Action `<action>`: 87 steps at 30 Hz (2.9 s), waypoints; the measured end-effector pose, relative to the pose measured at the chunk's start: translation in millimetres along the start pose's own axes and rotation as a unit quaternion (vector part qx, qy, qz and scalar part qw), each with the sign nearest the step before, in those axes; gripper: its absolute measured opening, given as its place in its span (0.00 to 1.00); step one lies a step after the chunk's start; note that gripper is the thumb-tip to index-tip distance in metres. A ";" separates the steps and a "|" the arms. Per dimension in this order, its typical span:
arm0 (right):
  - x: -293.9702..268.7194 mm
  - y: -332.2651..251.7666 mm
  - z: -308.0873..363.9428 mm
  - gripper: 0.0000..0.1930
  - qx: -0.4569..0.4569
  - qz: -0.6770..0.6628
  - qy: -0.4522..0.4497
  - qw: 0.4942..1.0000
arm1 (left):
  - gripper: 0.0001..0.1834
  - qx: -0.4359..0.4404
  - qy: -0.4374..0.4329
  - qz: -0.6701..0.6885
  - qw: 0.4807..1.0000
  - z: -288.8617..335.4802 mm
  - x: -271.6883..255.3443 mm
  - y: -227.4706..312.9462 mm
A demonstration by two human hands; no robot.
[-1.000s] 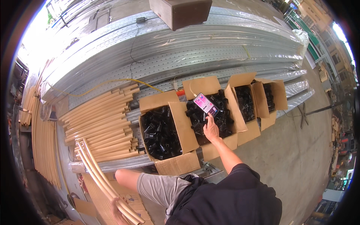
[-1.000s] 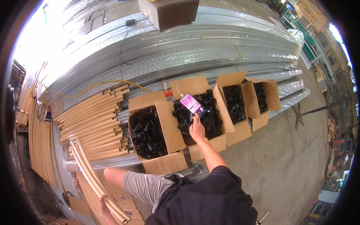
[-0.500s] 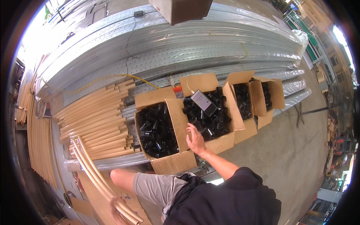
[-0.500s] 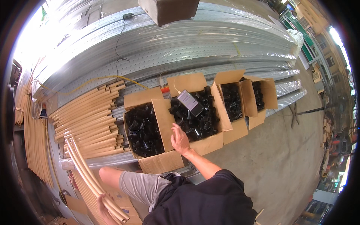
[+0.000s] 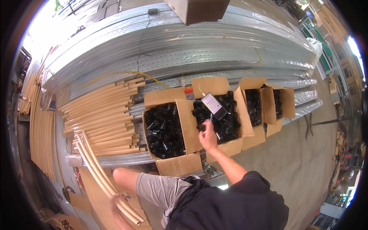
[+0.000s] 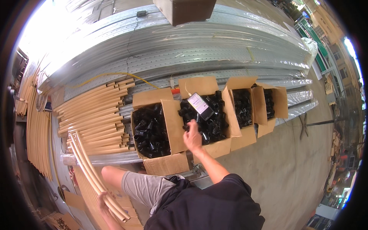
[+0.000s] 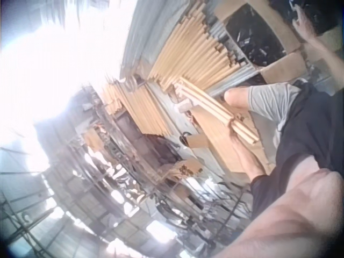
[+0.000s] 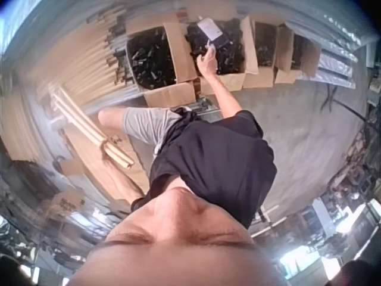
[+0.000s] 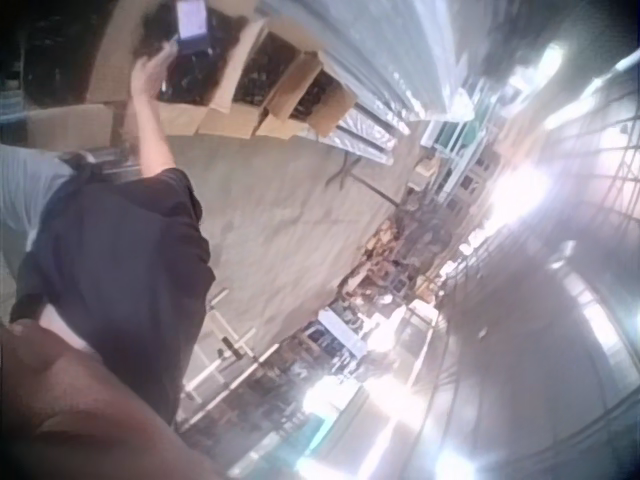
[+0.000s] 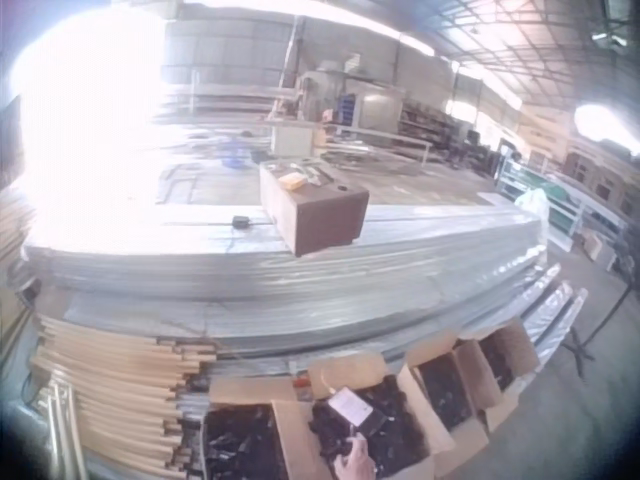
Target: The person assembles a frame by using a drill to secure joints on a structure made of poles and connectors, then gathers more poles from a storage area and fits them into the frame.
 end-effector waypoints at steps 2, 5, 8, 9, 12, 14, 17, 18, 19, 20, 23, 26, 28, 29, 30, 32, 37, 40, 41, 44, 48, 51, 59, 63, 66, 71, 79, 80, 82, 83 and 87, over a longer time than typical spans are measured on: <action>-6.1 41.7 -17.4 0.28 0.033 0.113 0.105 0.987 | 0.22 -0.015 -0.008 0.010 1.000 -1.3 4.3 -1.1; -15.9 48.2 -43.1 0.27 0.124 0.139 0.072 0.980 | 0.22 -0.021 -0.014 0.036 0.999 -7.4 -2.2 -10.9; -14.8 55.4 -59.6 0.26 0.197 0.138 0.049 0.969 | 0.21 -0.010 -0.014 0.055 0.998 -5.2 4.5 -12.5; -12.3 58.5 -61.6 0.26 0.222 0.136 0.041 0.965 | 0.20 0.001 -0.009 0.053 0.999 2.9 12.4 -11.3; -4.2 54.6 -70.8 0.25 0.236 0.136 0.040 0.961 | 0.20 -0.011 -0.036 0.042 0.998 -9.5 1.2 -11.5; 2.5 47.1 -78.2 0.25 0.213 0.156 0.038 0.964 | 0.20 -0.025 -0.055 0.032 0.998 -22.1 -13.9 -16.2; 12.1 37.9 -95.5 0.24 0.212 0.105 0.074 0.969 | 0.21 -0.025 -0.065 0.031 0.997 -28.2 -11.1 -15.6; 13.1 36.0 -101.3 0.23 0.187 0.054 0.061 0.979 | 0.21 -0.025 -0.067 0.032 0.997 -29.1 -10.1 -15.1; 14.7 24.7 -105.2 0.22 0.156 0.017 0.085 0.984 | 0.21 -0.023 -0.068 0.036 0.997 -29.8 -11.7 -15.6; 16.6 14.9 -108.3 0.22 0.131 0.006 0.066 0.989 | 0.21 -0.020 -0.071 0.035 0.997 -31.0 -12.5 -16.1; 19.0 -7.6 -111.0 0.22 0.038 0.005 0.084 0.996 | 0.21 -0.016 -0.085 0.040 0.995 -32.8 -13.6 -17.0; 17.9 -11.1 -101.8 0.22 0.051 0.010 0.057 0.997 | 0.22 -0.030 -0.090 0.037 0.995 -41.9 -17.0 -19.2; 15.3 -9.3 -93.2 0.22 0.051 0.026 0.039 0.998 | 0.22 -0.038 -0.088 0.034 0.995 -44.3 -15.4 -19.6; 13.8 -6.5 -91.7 0.21 0.062 0.038 0.026 0.997 | 0.22 -0.040 -0.085 0.033 0.995 -43.9 -14.8 -19.6; 11.6 -3.0 -90.2 0.21 0.071 0.050 0.013 0.996 | 0.22 -0.046 -0.084 0.031 0.995 -43.5 -14.2 -20.0; -1.4 -5.4 -94.1 0.20 0.121 0.091 -0.039 0.988 | 0.22 -0.054 -0.078 0.029 0.995 -42.8 -15.4 -24.5; -31.7 29.3 -131.8 0.36 0.062 0.334 0.012 0.941 | 0.22 -0.078 -0.075 0.028 0.994 -44.8 -15.2 -32.2; -17.4 45.9 -150.3 0.46 0.101 0.357 -0.087 0.924 | 0.23 -0.085 -0.078 0.031 0.993 -44.6 -18.8 -32.6; -10.3 48.4 -155.9 0.47 0.110 0.353 -0.120 0.921 | 0.23 -0.082 -0.076 0.034 0.993 -44.1 -22.6 -32.7; -13.8 62.7 -162.7 0.46 0.087 0.379 -0.170 0.906 | 0.22 -0.064 -0.066 0.034 0.995 -41.5 -5.8 -27.1; -17.8 67.2 -167.1 0.44 0.001 0.459 -0.234 0.857 | 0.21 -0.014 -0.087 0.055 0.995 -50.9 -14.3 -33.7; -35.7 48.3 -171.4 0.43 -0.136 0.487 -0.269 0.820 | 0.20 -0.003 -0.090 0.067 0.994 -42.0 -9.5 -32.1; -54.8 69.7 -153.4 0.41 -0.435 0.481 -0.322 0.689 | 0.17 -0.013 -0.072 0.055 0.996 -47.2 -5.6 -33.0; -45.4 72.4 -159.3 0.25 -0.394 0.509 -0.276 0.714 | 0.16 0.004 -0.065 0.048 0.997 -35.6 -0.3 -26.8; -40.8 79.1 -157.4 0.17 -0.367 0.506 -0.218 0.750 | 0.16 -0.017 -0.070 0.065 0.995 -48.4 -10.1 -33.4; -44.6 71.4 -136.3 0.24 -0.262 0.425 -0.047 0.865 | 0.17 -0.033 -0.088 0.085 0.992 -54.5 -16.5 -39.0; -68.3 97.8 -130.2 0.28 0.038 0.182 0.049 0.981 | 0.16 -0.042 -0.088 0.040 0.994 -39.9 -3.3 -31.8; -68.3 101.7 -141.2 0.28 0.049 0.154 0.055 0.985 | 0.16 -0.048 -0.091 0.035 0.994 -47.7 -7.8 -33.6; -66.6 119.8 -160.8 0.30 0.054 0.145 0.061 0.986 | 0.16 -0.057 -0.096 0.030 0.993 -58.4 -9.0 -36.5; -61.0 125.5 -164.0 0.30 0.056 0.182 0.048 0.981 | 0.16 -0.058 -0.096 0.033 0.993 -58.2 -7.4 -36.3; -41.3 117.3 -169.8 0.33 0.057 0.258 -0.016 0.964 | 0.17 -0.025 -0.076 0.057 0.995 -57.3 -9.3 -39.0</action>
Point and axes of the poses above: each hand's wrist, its own z-axis away from the middle knuckle, its own x-axis out of the palm, y = z × x, the point moved 3 cm from there along -z, towards the middle knuckle, and after that the axes turned 6 degrees about z, right-handed, at the moved point
